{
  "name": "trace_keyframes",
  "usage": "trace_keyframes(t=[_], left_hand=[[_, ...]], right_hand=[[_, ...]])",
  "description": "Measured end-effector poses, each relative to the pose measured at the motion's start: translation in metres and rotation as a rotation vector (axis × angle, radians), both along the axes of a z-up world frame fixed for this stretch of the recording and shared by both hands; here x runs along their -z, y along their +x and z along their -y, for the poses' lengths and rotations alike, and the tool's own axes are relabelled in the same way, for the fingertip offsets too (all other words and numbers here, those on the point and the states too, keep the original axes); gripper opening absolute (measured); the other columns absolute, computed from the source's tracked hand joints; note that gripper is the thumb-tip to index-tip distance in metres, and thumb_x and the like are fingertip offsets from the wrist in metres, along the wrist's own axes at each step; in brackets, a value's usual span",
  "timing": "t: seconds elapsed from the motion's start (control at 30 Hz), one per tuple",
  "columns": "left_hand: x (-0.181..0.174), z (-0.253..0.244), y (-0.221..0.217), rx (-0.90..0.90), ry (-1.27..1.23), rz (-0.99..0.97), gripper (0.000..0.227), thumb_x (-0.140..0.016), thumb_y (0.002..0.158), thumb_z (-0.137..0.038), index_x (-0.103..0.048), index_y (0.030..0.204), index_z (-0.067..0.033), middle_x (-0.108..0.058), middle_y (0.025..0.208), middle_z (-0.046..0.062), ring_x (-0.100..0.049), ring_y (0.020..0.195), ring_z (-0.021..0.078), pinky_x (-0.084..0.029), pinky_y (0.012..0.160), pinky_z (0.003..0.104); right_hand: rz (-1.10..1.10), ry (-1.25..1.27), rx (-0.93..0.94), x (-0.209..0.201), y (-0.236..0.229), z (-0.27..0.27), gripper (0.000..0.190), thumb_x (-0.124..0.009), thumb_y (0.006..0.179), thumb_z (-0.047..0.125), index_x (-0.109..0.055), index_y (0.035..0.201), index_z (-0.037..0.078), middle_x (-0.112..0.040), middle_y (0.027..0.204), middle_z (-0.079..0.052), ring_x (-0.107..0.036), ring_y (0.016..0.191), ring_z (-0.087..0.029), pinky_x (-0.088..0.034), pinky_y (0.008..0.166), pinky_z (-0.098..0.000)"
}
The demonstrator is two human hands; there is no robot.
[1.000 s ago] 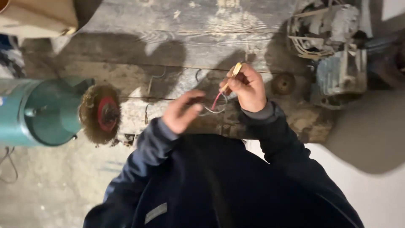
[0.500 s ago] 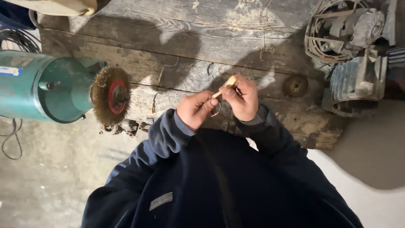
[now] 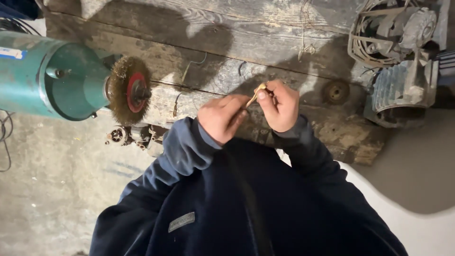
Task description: The person strips the insulation from various colored wires using pliers and their hands, separating the copper strands. They then place the stripped copper wire into a red bowl on the workbench.
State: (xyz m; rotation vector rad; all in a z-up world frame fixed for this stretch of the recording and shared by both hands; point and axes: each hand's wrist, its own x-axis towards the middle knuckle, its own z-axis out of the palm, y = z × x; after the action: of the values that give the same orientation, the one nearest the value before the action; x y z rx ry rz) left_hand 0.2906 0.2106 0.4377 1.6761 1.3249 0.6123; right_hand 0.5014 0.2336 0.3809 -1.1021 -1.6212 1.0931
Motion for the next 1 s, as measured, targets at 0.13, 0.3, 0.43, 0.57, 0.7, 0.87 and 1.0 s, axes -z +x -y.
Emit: trace_keyframes(t=[0.13,0.3,0.43,0.57,0.7,0.87,1.0], left_hand=[[-0.003,0.002,0.007,-0.044,0.379,0.044,0.029,-0.072,0.094,-0.022,-0.062,0.118,-0.0089,-0.072,0.089,0.011,-0.070,0.077,0.0313,-0.055,0.067,0.040],[0.021,0.011,0.009,-0.131,0.304,0.036,0.019,-0.077,0.095,-0.022,-0.068,0.107,-0.0111,-0.070,0.079,0.010,-0.070,0.070,0.0305,-0.054,0.061,0.039],[0.024,0.016,0.012,-0.120,0.210,0.072,0.015,-0.074,0.098,-0.020,-0.070,0.107,-0.0084,-0.070,0.078,0.011,-0.071,0.071,0.0307,-0.054,0.063,0.039],[0.034,0.019,0.015,-0.166,0.062,0.214,0.014,-0.071,0.101,-0.021,-0.070,0.107,-0.0093,-0.074,0.081,0.009,-0.075,0.071,0.0247,-0.056,0.063,0.033],[0.053,0.022,0.013,-0.187,0.008,0.379,0.012,-0.069,0.103,-0.021,-0.070,0.106,-0.0097,-0.074,0.082,0.009,-0.076,0.072,0.0217,-0.057,0.066,0.031],[0.025,0.007,0.002,-0.135,-0.200,0.180,0.015,-0.072,0.098,-0.023,-0.072,0.104,-0.0086,-0.074,0.078,0.010,-0.075,0.071,0.0210,-0.056,0.066,0.031],[-0.012,-0.003,-0.020,0.069,0.199,0.028,0.019,-0.077,0.092,-0.023,-0.075,0.105,-0.0092,-0.076,0.092,0.013,-0.072,0.087,0.0306,-0.056,0.076,0.039]], right_hand=[[0.236,0.131,0.015,-0.024,-0.008,0.000,0.014,-0.066,0.106,0.013,-0.065,0.102,0.000,-0.065,0.084,-0.010,-0.062,0.068,-0.021,-0.048,0.063,-0.0333],[0.200,0.148,-0.052,-0.021,-0.014,0.006,0.016,-0.065,0.106,0.016,-0.065,0.101,0.001,-0.064,0.086,-0.013,-0.064,0.068,-0.026,-0.049,0.063,-0.0349],[0.095,0.125,0.015,-0.006,-0.020,0.012,0.021,-0.057,0.112,0.021,-0.062,0.107,0.000,-0.065,0.091,-0.012,-0.066,0.079,-0.025,-0.052,0.072,-0.0351],[-0.107,-0.021,0.035,0.023,-0.023,0.018,0.025,-0.054,0.113,0.023,-0.060,0.106,0.000,-0.066,0.093,-0.010,-0.064,0.082,-0.019,-0.052,0.076,-0.0328],[-0.221,-0.067,0.074,0.042,-0.024,0.022,0.024,-0.053,0.112,0.023,-0.060,0.106,0.001,-0.066,0.091,-0.008,-0.063,0.081,-0.017,-0.050,0.075,-0.0320],[0.153,-0.017,-0.121,-0.015,-0.011,-0.001,0.017,-0.060,0.106,0.017,-0.064,0.102,0.001,-0.064,0.084,-0.012,-0.064,0.070,-0.022,-0.049,0.062,-0.0349],[0.272,0.223,-0.263,-0.020,-0.016,-0.003,0.009,-0.072,0.094,0.010,-0.066,0.093,0.003,-0.062,0.079,-0.013,-0.063,0.070,-0.033,-0.048,0.062,-0.0422]])
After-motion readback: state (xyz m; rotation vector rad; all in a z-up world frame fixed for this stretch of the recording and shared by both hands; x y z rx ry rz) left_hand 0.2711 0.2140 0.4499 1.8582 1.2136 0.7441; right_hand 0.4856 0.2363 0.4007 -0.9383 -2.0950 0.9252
